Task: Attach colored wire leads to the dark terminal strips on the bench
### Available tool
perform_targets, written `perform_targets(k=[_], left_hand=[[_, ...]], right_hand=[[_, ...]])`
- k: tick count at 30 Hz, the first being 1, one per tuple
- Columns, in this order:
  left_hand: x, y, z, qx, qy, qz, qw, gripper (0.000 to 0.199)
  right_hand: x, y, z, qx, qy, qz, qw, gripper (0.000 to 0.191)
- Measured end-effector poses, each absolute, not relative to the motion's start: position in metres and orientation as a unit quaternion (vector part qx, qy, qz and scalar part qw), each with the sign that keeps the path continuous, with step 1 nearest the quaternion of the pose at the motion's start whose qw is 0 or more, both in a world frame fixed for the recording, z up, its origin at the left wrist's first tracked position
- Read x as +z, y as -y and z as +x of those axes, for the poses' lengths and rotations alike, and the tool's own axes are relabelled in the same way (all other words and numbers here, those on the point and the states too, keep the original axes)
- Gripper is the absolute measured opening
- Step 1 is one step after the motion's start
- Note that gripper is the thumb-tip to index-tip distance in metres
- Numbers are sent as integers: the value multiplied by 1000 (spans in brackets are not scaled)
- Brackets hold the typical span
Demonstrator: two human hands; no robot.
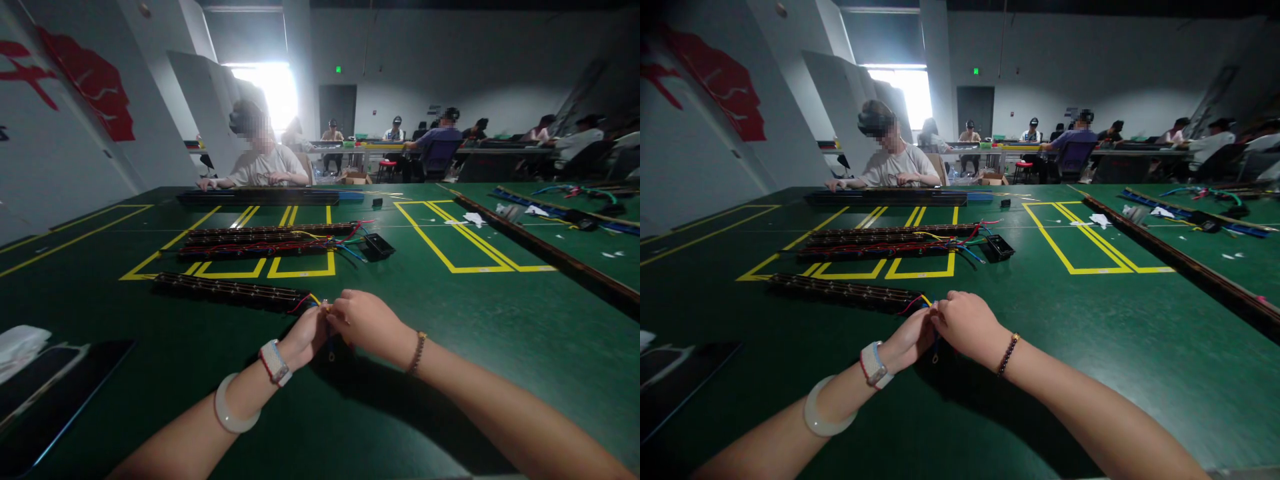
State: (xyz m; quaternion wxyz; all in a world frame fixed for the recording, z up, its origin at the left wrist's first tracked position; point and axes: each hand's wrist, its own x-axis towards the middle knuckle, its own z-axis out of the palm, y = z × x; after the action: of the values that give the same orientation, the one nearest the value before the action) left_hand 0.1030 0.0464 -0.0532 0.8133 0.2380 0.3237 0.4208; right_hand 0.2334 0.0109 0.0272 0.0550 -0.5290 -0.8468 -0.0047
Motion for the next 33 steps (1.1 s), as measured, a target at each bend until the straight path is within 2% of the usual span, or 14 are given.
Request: perform_targets(k=[4, 7, 10, 16, 20, 28, 31, 33], left_hand=[[-57, -48, 101, 403, -291, 283, 820, 21], [-58, -49, 99, 396, -297, 288, 819, 22], [-57, -47, 99, 387, -297, 298, 821, 21], [-55, -46, 97, 368, -338, 339, 797, 25], [-55, -48, 94, 350, -316, 311, 825, 28], [-50, -49, 93, 319, -303, 300, 846, 28], [-49, -49, 93, 320, -326, 316, 832, 28], [-50, -50, 94, 324, -324, 311, 833, 33]], right_hand=[[23, -12, 236, -18, 826, -563, 7, 35], [14, -14, 236, 7, 828, -559, -50, 29], [14, -19, 241, 9, 820, -569, -56, 29], [18, -43, 262, -54, 774, -631, -9, 28], [2, -63, 272, -87, 764, -638, 40, 25], [-31, -87, 281, -31, 757, -646, 91, 22], [-35, -84, 283, -96, 775, -618, 93, 26], [-35, -80, 286, -155, 789, -580, 127, 27]])
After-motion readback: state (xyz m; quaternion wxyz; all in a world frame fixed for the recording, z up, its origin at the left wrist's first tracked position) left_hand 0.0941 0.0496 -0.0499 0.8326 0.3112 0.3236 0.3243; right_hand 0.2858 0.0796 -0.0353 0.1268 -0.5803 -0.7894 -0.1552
